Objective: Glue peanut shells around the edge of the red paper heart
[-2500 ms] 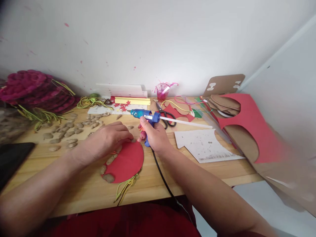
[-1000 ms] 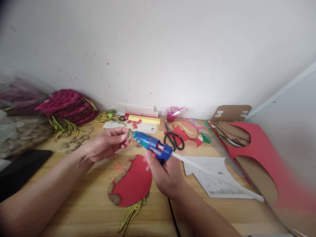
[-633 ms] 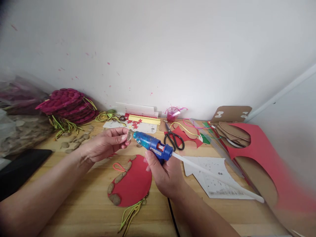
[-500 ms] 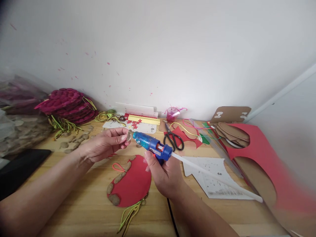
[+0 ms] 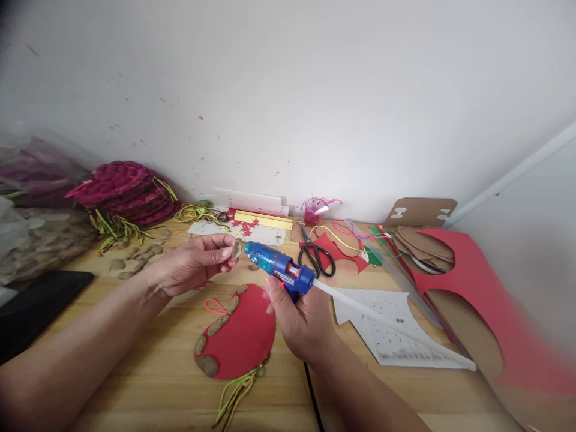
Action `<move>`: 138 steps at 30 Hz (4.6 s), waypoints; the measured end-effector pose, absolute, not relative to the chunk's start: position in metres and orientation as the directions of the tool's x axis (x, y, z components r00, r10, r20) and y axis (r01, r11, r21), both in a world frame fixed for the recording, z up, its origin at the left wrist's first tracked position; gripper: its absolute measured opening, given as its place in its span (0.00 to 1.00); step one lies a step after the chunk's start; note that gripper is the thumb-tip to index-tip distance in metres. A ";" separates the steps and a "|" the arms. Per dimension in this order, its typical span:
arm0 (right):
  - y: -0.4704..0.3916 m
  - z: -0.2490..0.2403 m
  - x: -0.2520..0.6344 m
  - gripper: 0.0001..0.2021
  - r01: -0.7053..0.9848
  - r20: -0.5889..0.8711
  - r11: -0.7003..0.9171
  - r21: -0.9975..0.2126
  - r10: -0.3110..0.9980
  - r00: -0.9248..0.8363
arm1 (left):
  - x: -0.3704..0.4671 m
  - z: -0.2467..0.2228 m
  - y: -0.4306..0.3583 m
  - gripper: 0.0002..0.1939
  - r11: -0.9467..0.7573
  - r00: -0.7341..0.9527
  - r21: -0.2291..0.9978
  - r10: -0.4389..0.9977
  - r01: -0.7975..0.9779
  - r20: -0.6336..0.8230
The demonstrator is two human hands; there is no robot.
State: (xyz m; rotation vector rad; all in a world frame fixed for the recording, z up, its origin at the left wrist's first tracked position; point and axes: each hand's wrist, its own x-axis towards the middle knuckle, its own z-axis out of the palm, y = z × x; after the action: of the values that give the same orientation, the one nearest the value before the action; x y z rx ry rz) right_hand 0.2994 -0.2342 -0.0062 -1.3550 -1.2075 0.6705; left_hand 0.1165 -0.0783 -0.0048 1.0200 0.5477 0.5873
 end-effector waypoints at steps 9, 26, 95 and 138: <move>-0.235 -0.008 0.301 0.18 0.269 0.251 0.168 -0.948 0.916 0.313 | 0.116 -0.004 -0.079 0.21 0.407 0.707 0.898 0.684 -0.166 -0.180; -0.233 -0.009 0.303 0.19 0.282 0.241 0.153 -0.947 0.919 0.312 | 0.115 -0.003 -0.078 0.21 0.407 0.725 0.899 0.667 -0.161 -0.173; -0.238 0.000 0.300 0.16 0.472 0.326 0.213 -0.855 0.930 0.172 | 0.115 -0.002 -0.075 0.18 0.508 0.682 0.795 0.712 -0.333 -0.169; -0.236 -0.001 0.300 0.15 0.462 0.327 0.208 -0.862 0.925 0.194 | 0.116 0.000 -0.077 0.19 0.501 0.685 0.805 0.708 -0.318 -0.171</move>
State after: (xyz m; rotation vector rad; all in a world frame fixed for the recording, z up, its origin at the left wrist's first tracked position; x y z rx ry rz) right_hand 0.3004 -0.2363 -0.0006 -1.4143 -1.4293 0.5544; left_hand 0.1158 -0.0771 -0.0001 0.8321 0.5284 0.6559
